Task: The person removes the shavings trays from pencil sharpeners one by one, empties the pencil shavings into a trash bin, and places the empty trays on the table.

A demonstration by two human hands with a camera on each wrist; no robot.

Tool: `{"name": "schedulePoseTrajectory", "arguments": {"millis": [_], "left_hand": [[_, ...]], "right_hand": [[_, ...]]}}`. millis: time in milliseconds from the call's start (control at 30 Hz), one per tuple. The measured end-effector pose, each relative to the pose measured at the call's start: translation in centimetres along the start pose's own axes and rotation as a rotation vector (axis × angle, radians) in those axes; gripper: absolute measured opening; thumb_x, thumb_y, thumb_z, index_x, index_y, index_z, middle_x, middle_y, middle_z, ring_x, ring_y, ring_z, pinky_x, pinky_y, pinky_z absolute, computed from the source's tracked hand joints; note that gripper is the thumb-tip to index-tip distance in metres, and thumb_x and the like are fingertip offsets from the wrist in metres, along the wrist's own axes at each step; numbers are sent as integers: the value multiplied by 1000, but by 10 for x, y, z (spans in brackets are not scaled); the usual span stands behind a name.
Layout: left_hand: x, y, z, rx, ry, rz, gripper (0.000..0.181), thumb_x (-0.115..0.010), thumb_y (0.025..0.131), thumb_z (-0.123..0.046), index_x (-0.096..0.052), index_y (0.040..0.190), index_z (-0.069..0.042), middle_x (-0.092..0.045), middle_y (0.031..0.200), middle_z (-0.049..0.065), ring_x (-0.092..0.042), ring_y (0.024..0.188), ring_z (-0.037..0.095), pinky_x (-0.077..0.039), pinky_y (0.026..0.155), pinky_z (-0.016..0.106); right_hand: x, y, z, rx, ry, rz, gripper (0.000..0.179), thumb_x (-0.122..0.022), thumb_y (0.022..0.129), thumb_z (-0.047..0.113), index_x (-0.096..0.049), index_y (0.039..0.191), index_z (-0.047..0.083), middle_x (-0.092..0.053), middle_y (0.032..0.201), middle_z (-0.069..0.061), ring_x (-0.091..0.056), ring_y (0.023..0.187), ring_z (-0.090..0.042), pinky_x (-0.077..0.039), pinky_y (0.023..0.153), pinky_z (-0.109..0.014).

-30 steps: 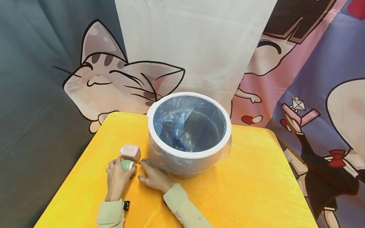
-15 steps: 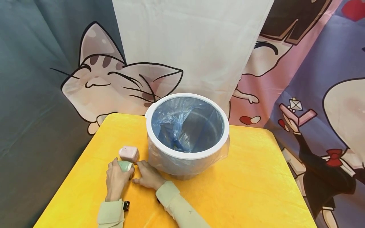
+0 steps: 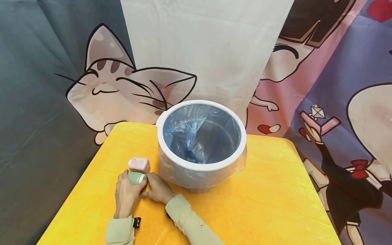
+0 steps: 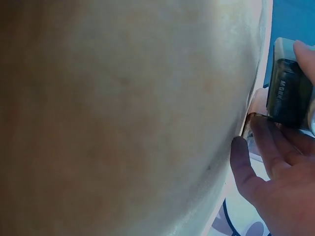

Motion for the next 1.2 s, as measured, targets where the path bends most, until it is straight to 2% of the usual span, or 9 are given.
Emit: {"name": "schedulePoseTrajectory", "arguments": {"millis": [333, 667, 900, 1200], "left_hand": [[3, -1, 0, -11, -31, -10, 77, -69, 68, -34, -41, 131, 1, -51, 117, 20, -52, 97, 40, -45, 70, 54], [8, 0, -2, -32, -32, -15, 74, -71, 66, -32, -45, 129, -3, -54, 116, 18, -53, 97, 38, -45, 70, 53], [6, 1, 2, -12, -34, -44, 72, -74, 65, -32, -49, 127, -5, -56, 114, 17, -55, 94, 37, -45, 66, 52], [3, 1, 5, -23, -37, -44, 72, -74, 65, -32, -49, 127, -4, -56, 112, 18, -51, 96, 36, -44, 65, 51]], "right_hand": [[-1, 0, 0, -13, 36, -15, 59, -75, 74, 37, -48, 120, 12, -53, 105, 3, -50, 91, -4, -42, 82, -14], [1, 1, 3, 32, 51, -71, 64, -78, 71, 29, -47, 124, 10, -54, 109, 1, -51, 96, -6, -41, 86, -16], [0, -1, 3, 8, 88, -60, 56, -76, 74, 30, -51, 121, 11, -57, 107, 2, -51, 96, -4, -42, 85, -16], [2, -1, 4, -18, 87, -55, 49, -78, 71, 27, -56, 112, 10, -58, 100, 4, -52, 89, -3, -42, 80, -14]]}}
Point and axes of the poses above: each hand's wrist, its own y-axis towards the middle knuckle, its own x-axis out of the back of the hand, z = x × y, the point moved 4 cm from there along y, towards the middle knuckle
